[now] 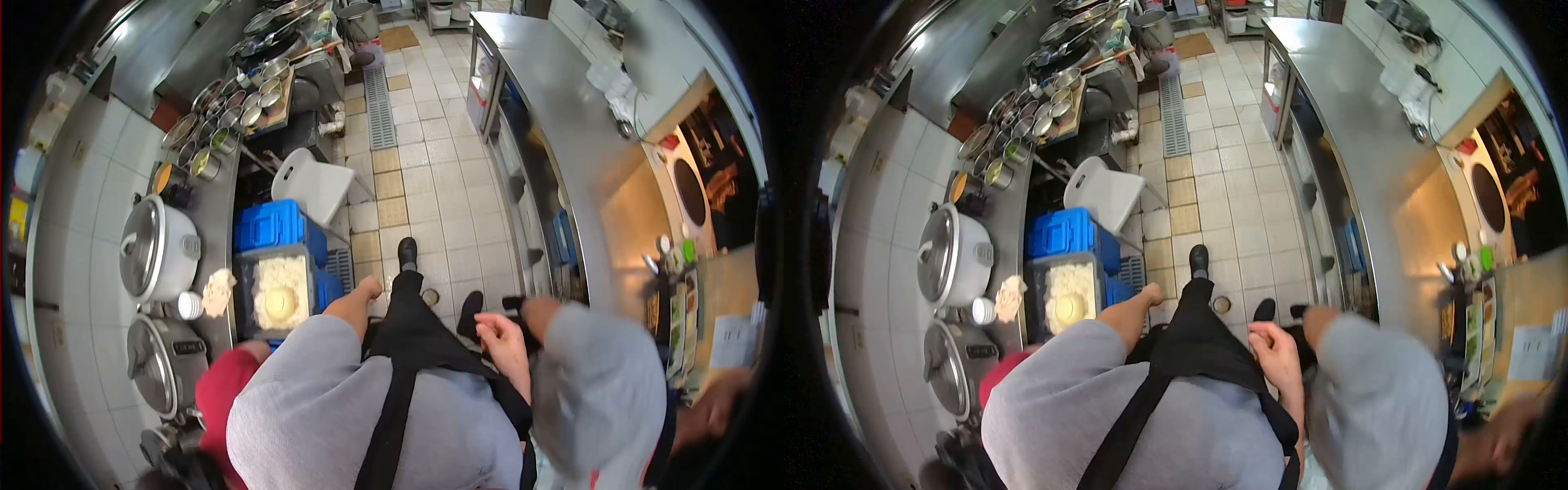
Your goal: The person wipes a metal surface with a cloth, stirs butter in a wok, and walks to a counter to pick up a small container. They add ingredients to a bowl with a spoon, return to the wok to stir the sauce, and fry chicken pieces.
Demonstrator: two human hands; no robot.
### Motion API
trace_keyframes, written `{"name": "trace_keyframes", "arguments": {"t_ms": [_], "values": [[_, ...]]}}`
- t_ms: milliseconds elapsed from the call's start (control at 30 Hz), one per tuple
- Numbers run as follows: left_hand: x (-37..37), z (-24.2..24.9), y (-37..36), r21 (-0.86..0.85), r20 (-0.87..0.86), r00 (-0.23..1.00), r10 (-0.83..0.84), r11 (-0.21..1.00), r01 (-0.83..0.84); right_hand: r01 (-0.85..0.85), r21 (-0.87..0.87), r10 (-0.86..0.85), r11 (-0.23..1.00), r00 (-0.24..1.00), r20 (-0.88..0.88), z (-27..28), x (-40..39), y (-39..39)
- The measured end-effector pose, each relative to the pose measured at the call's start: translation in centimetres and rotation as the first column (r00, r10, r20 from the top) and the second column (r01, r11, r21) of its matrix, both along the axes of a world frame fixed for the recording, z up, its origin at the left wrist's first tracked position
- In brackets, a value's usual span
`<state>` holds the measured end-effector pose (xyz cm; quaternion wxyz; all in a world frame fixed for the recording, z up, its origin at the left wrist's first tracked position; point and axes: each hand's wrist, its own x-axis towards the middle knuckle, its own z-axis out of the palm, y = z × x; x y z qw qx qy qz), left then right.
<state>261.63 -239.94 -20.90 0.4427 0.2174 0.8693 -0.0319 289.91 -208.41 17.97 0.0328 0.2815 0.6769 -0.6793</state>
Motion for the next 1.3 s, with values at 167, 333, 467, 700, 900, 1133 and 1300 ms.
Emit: {"name": "trace_keyframes", "arguments": {"t_ms": [167, 333, 467, 700, 900, 1133, 1300], "values": [[-14.7, 2.6, 5.0, 0.136, 0.038, 0.996, 0.075, 0.987, -0.080, 0.186, 0.027, -0.185, 0.982, 0.936, 0.299, -9.0, -13.4, 5.0], [-26.9, 17.8, 14.9, 0.537, -0.034, 0.945, 0.325, 0.804, -0.257, 0.195, -0.046, -0.173, 0.980, 0.939, 0.297, -15.4, -31.8, 9.5], [-35.2, 16.5, 22.2, 0.657, 0.021, 0.995, -0.097, 0.752, 0.059, 0.209, -0.166, -0.175, 0.964, 0.964, 0.199, -15.1, -48.2, 11.0], [-52.8, 24.3, 29.9, 0.743, -0.203, 0.977, 0.068, 0.660, 0.108, 0.100, -0.317, -0.055, 0.943, 0.988, 0.147, -17.1, -73.5, 14.1], [-73.8, 25.9, 34.6, 0.816, -0.196, 0.936, 0.293, 0.578, -0.010, -0.024, -0.372, 0.062, 0.928, 0.994, 0.090, -15.8, -97.6, 19.2], [-96.1, 28.7, 34.7, 0.889, -0.195, 0.666, 0.720, 0.416, -0.190, -0.328, -0.345, 0.335, 0.880, 0.941, -0.039, -7.4, -122.6, 21.2], [-117.7, 35.9, 22.7, 0.862, -0.206, 0.264, 0.942, 0.302, -0.406, -0.546, -0.216, 0.556, 0.809, 0.831, -0.016, -8.7, -135.7, 24.6]]}}
